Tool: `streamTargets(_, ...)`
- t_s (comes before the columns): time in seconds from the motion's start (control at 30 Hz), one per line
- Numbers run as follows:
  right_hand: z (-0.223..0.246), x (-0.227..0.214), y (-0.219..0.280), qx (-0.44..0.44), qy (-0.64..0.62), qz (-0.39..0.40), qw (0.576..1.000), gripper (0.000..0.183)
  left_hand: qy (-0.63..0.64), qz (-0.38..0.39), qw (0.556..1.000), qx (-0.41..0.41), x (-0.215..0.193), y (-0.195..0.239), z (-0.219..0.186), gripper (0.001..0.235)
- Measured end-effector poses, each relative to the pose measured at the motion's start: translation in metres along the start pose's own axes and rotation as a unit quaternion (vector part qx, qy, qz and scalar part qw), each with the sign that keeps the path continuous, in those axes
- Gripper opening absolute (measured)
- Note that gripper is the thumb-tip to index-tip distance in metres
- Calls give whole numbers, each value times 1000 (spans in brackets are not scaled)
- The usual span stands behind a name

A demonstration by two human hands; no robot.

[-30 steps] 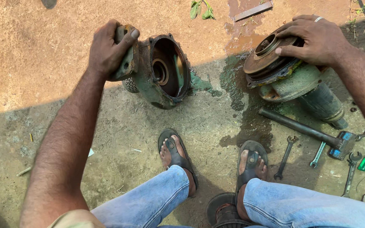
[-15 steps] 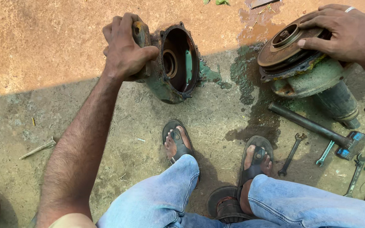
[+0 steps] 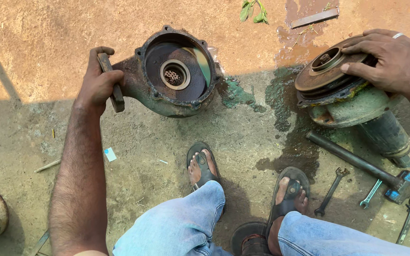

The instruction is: The person disassembles a motor and pump assembly using a hammer and wrenches, removes the housing and impeller, and then reassembles the components. The person uses a hammer to separate the housing from the motor and then fits the impeller back onto the shaft.

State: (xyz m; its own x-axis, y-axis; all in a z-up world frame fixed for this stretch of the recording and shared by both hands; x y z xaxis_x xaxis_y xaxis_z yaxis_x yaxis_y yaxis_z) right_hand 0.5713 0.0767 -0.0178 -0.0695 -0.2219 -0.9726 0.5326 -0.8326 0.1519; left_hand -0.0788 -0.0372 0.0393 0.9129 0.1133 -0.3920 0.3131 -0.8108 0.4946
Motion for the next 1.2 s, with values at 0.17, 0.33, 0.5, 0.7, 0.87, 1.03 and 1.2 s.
streamTargets(0.17,-23,27,-11,-25,11,14,1000,60,129,-121,982,-71,-42,6,68,76)
streamTargets(0.33,-52,53,-11,-42,-21,17,999,58,286,-139,948,-34,-78,14,152,72)
streamTargets(0.5,-61,59,-9,-46,-19,10,999,56,356,-159,919,-52,-82,36,222,81)
streamTargets(0.7,-35,31,-14,-27,-48,25,998,57,336,-135,932,9,-79,48,246,79)
streamTargets(0.87,-4,-3,-7,71,-16,60,996,54,210,-193,959,-2,-94,24,258,74)
streamTargets(1.03,31,-28,-12,21,-35,17,999,53,106,-251,962,8,-112,15,276,59)
streamTargets(1.2,35,-28,-12,8,-25,5,1000,55,78,-265,951,-140,-119,27,327,67)
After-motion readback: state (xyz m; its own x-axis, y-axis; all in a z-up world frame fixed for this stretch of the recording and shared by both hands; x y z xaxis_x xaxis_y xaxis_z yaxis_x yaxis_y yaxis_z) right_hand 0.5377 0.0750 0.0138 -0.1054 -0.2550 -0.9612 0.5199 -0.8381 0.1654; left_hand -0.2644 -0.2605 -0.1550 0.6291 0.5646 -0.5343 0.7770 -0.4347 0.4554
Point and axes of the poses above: each hand's wrist, its own y-axis away from the middle knuckle, its own x-axis out of the palm, z = x × y, the point moved 6 cm from there along -y, towards the middle knuckle, and after that the axes turned 1 degree about y, right-handed, at the moved point
